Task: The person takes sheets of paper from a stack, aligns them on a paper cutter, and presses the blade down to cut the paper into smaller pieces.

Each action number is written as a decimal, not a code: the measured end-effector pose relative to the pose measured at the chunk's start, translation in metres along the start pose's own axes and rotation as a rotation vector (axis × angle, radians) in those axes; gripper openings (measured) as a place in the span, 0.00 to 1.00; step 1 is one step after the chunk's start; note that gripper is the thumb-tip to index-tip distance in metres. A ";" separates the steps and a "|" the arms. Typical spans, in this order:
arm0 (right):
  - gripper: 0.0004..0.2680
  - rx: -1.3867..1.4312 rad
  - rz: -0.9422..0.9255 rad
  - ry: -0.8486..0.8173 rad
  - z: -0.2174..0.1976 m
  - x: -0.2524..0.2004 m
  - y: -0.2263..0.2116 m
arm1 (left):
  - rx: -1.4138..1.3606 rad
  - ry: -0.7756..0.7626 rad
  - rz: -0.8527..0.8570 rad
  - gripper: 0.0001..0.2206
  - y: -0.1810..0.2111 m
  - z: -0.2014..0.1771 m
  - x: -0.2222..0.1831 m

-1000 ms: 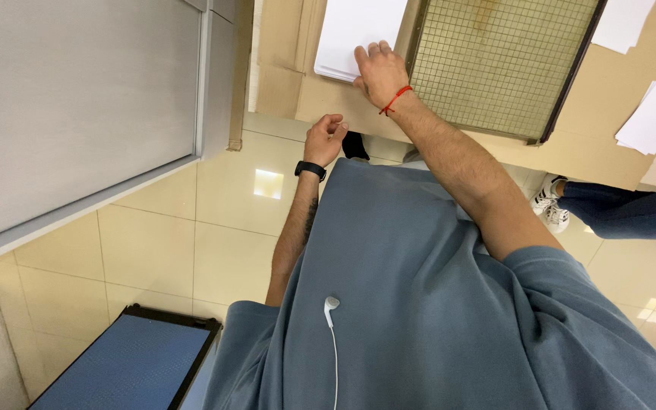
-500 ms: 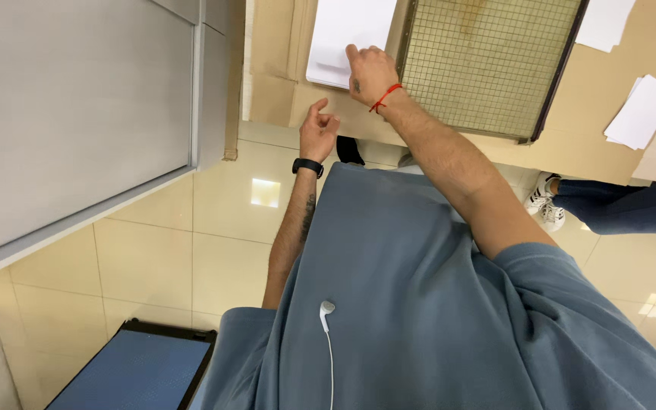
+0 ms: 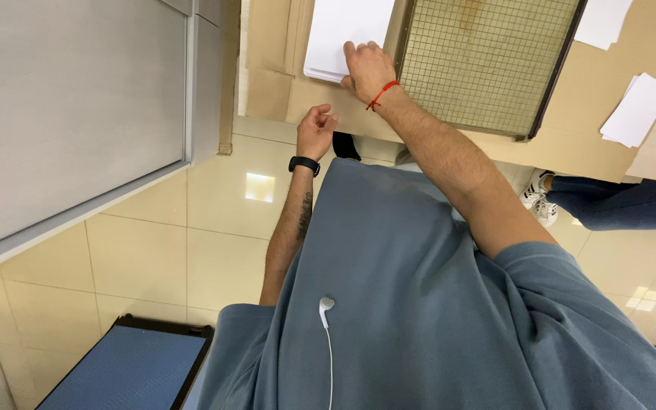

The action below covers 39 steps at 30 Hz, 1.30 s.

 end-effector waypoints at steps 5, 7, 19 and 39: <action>0.21 -0.001 -0.020 0.022 0.000 -0.002 0.001 | 0.016 -0.001 0.019 0.21 -0.006 -0.001 0.001; 0.21 0.007 -0.032 0.029 0.001 -0.003 0.003 | 0.030 0.000 0.024 0.21 -0.009 -0.002 0.004; 0.10 0.108 -0.056 0.052 -0.017 -0.005 -0.002 | 0.050 0.010 0.059 0.19 0.012 -0.009 0.009; 0.01 0.843 0.396 1.002 -0.103 -0.274 0.118 | -0.103 -0.480 0.692 0.35 0.203 0.195 -0.086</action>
Point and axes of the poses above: each hand's wrist, its own x-axis towards the middle knuckle, its own z-axis out of the palm, y = z × x, the point moved 2 cm from there along x, towards the middle knuckle, and after that the axes turned 6 degrees about -z, right-handed, at the moved point
